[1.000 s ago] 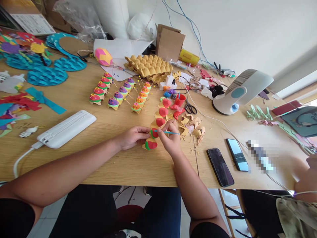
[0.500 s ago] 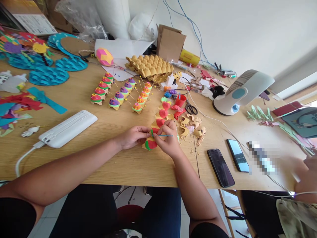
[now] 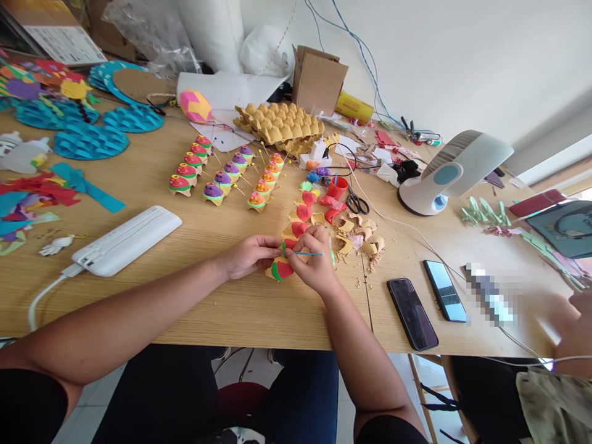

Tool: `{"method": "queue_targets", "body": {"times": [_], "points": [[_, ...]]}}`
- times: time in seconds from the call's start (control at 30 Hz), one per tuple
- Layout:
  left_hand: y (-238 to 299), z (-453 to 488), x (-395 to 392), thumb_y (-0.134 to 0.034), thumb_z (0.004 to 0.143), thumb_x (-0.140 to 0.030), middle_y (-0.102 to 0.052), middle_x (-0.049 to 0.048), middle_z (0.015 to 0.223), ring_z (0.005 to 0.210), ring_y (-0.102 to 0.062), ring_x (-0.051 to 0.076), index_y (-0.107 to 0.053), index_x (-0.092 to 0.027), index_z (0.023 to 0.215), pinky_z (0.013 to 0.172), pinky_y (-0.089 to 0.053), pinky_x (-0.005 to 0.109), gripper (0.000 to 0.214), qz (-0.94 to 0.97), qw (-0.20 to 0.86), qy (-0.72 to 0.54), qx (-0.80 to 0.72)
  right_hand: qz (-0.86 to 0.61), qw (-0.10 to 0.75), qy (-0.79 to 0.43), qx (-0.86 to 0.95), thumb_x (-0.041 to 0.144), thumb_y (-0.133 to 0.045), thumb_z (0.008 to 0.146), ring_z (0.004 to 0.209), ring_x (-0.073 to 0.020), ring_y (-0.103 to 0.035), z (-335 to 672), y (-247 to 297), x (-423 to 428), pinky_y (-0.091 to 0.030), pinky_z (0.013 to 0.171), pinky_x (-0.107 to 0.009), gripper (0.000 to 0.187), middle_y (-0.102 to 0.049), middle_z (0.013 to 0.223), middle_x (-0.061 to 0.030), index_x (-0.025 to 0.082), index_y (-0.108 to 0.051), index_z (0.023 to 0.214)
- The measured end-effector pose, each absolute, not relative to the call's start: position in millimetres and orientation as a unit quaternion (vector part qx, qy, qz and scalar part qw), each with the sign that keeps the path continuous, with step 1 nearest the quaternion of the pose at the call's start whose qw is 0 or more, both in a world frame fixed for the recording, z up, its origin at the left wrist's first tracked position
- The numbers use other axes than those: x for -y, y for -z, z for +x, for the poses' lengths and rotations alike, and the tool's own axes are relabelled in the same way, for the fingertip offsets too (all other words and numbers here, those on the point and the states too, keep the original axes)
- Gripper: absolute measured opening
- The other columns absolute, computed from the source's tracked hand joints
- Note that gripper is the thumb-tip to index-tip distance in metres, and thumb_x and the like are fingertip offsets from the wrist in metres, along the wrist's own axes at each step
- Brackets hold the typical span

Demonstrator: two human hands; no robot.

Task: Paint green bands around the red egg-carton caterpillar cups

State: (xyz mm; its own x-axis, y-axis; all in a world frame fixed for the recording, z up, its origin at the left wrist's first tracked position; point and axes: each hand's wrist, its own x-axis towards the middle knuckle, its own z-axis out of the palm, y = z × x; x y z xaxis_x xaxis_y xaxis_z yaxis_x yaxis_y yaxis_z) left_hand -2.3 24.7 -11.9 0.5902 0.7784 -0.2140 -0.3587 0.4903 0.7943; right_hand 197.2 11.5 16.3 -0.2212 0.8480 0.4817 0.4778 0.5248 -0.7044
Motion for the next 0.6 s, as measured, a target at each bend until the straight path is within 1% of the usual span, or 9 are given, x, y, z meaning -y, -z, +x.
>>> {"method": "queue_targets", "body": {"times": [0.17, 0.3, 0.43, 0.6], "points": [[11.0, -2.5, -24.0, -0.089, 0.074, -0.025, -0.077, 0.0072, 0.090, 0.079, -0.071, 0.015, -0.082, -0.013, 0.096, 0.073, -0.056, 0.025, 0.026, 0.370, 0.808, -0.348, -0.299, -0.452, 0.448, -0.192, 0.747, 0.026, -0.076, 0.085, 0.095, -0.0237, -0.053, 195.5, -11.6, -13.6, -0.046, 0.084, -0.043, 0.025, -0.053, 0.095, -0.0039, 0.024, -0.055, 0.071], [10.5, -3.1, -24.2, -0.089, 0.075, -0.025, -0.078, 0.0073, 0.090, 0.077, -0.070, 0.014, -0.082, -0.013, 0.097, 0.071, -0.056, 0.025, 0.026, 0.369, 0.807, -0.349, -0.300, -0.452, 0.449, -0.208, 0.742, 0.026, -0.075, 0.085, 0.094, -0.0233, -0.054, 195.6, -13.9, -12.3, -0.047, 0.084, -0.044, 0.024, -0.053, 0.095, -0.0037, 0.024, -0.055, 0.072], [10.1, -3.7, -24.7, -0.090, 0.073, -0.026, -0.079, 0.0082, 0.093, 0.080, -0.072, 0.016, -0.083, -0.014, 0.099, 0.075, -0.058, 0.027, 0.029, 0.362, 0.813, -0.350, -0.292, -0.445, 0.445, -0.230, 0.742, 0.027, -0.075, 0.086, 0.095, -0.0232, -0.055, 197.4, -18.9, -10.0, -0.048, 0.086, -0.045, 0.024, -0.053, 0.097, -0.0037, 0.024, -0.055, 0.073], [8.8, -4.4, -24.8, -0.089, 0.075, -0.026, -0.080, 0.0096, 0.094, 0.081, -0.074, 0.018, -0.082, -0.013, 0.098, 0.077, -0.059, 0.029, 0.028, 0.359, 0.819, -0.345, -0.284, -0.434, 0.425, -0.223, 0.762, 0.026, -0.075, 0.085, 0.093, -0.0240, -0.055, 198.0, -21.4, -10.0, -0.048, 0.084, -0.045, 0.025, -0.053, 0.092, -0.0035, 0.025, -0.055, 0.071]]}}
